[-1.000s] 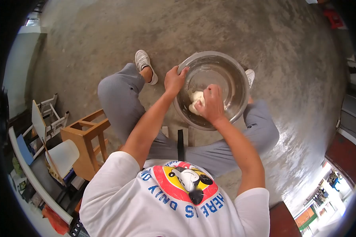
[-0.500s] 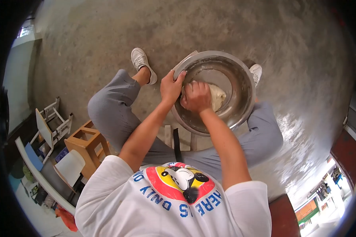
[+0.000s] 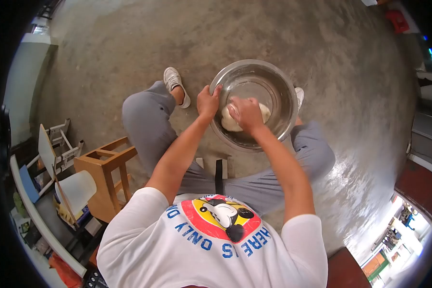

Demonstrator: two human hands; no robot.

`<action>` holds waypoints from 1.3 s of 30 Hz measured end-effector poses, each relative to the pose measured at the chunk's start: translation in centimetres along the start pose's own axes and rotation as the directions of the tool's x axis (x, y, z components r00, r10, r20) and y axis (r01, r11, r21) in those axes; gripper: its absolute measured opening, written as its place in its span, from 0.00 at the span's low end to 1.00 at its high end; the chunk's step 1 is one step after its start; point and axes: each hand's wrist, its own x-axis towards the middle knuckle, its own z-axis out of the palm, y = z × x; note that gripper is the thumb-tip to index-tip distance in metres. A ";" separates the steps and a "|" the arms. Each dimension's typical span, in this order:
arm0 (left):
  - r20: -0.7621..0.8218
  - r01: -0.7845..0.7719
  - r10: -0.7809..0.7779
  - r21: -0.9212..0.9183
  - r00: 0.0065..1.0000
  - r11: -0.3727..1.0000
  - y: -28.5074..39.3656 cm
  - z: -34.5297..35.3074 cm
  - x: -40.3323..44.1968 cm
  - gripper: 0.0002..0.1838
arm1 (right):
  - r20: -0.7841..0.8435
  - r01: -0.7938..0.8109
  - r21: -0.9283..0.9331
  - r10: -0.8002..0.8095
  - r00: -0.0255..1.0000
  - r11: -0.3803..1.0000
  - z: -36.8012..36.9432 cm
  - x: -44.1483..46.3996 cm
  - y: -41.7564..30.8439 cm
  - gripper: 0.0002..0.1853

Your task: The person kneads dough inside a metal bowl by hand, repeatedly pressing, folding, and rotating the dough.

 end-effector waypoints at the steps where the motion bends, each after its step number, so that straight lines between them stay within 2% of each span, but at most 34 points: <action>1: -0.010 -0.009 0.009 0.005 1.000 1.000 -0.3 -0.1 0.0 0.28 | -0.040 -0.035 -0.048 0.033 0.999 0.998 0.2 -1.5 -0.9 0.11; 5: -0.006 -0.032 0.032 0.002 0.999 0.999 -0.7 0.5 -0.2 0.28 | -0.163 -0.148 -0.271 0.106 0.981 0.951 1.0 -5.8 -1.9 0.16; 6: -0.001 -0.026 0.026 -0.002 1.000 1.000 -0.7 0.4 -0.3 0.28 | -0.185 -0.108 -0.276 0.058 0.981 0.955 1.4 -6.5 -1.8 0.19; 9: -0.004 -0.021 0.021 -0.007 1.000 1.000 -0.2 0.3 -0.3 0.27 | -0.194 -0.029 -0.334 -0.038 0.980 0.942 2.3 -7.4 -1.0 0.20; 14: -0.011 -0.012 0.011 -0.026 1.000 1.000 -0.3 0.9 -0.1 0.24 | -0.164 -0.026 -0.320 -0.028 0.986 0.947 3.9 -4.6 1.1 0.21; 19: 0.087 0.071 -0.071 -0.003 0.994 0.997 0.4 0.9 -0.1 0.23 | -0.162 -0.156 -0.352 0.104 0.981 0.923 5.4 -0.4 3.8 0.14; 22: 0.086 0.050 -0.049 -0.019 0.995 0.999 0.6 0.7 0.1 0.23 | -0.167 -0.278 -0.328 0.234 0.958 0.903 5.9 2.8 5.2 0.11; 25: 0.034 -0.014 0.018 -0.100 0.999 0.995 0.0 1.1 -0.3 0.23 | 0.084 -0.442 -0.302 0.485 0.870 0.845 4.5 6.1 6.0 0.15; 28: -0.021 -0.054 0.051 -0.142 0.998 0.988 -0.4 1.0 -0.6 0.24 | 0.230 -0.425 -0.193 0.462 0.857 0.884 3.3 8.0 7.7 0.18; 31: -0.037 -0.019 0.015 -0.122 0.999 0.992 -0.5 0.5 -0.9 0.25 | 0.174 -0.292 -0.125 0.311 0.934 0.948 1.3 6.2 6.2 0.20; 33: -0.036 0.051 -0.055 -0.112 0.998 0.992 -0.5 0.3 -0.6 0.25 | 0.028 -0.235 -0.141 0.241 0.970 0.962 0.3 2.8 3.8 0.16; 35: -0.049 0.038 -0.042 -0.068 0.998 0.997 -1.1 0.3 -0.5 0.26 | -0.116 -0.170 -0.145 0.154 0.981 0.975 0.0 -0.5 1.0 0.12; 38: -0.013 0.017 -0.018 -0.020 1.000 1.000 -0.5 -0.1 -0.9 0.27 | -0.125 -0.326 -0.203 0.306 0.944 0.923 1.0 -4.2 0.6 0.10; 39: 0.001 0.001 -0.001 -0.012 1.000 1.000 -0.5 0.0 -0.8 0.27 | -0.202 -0.294 -0.241 0.248 0.947 0.925 1.3 -5.0 0.2 0.11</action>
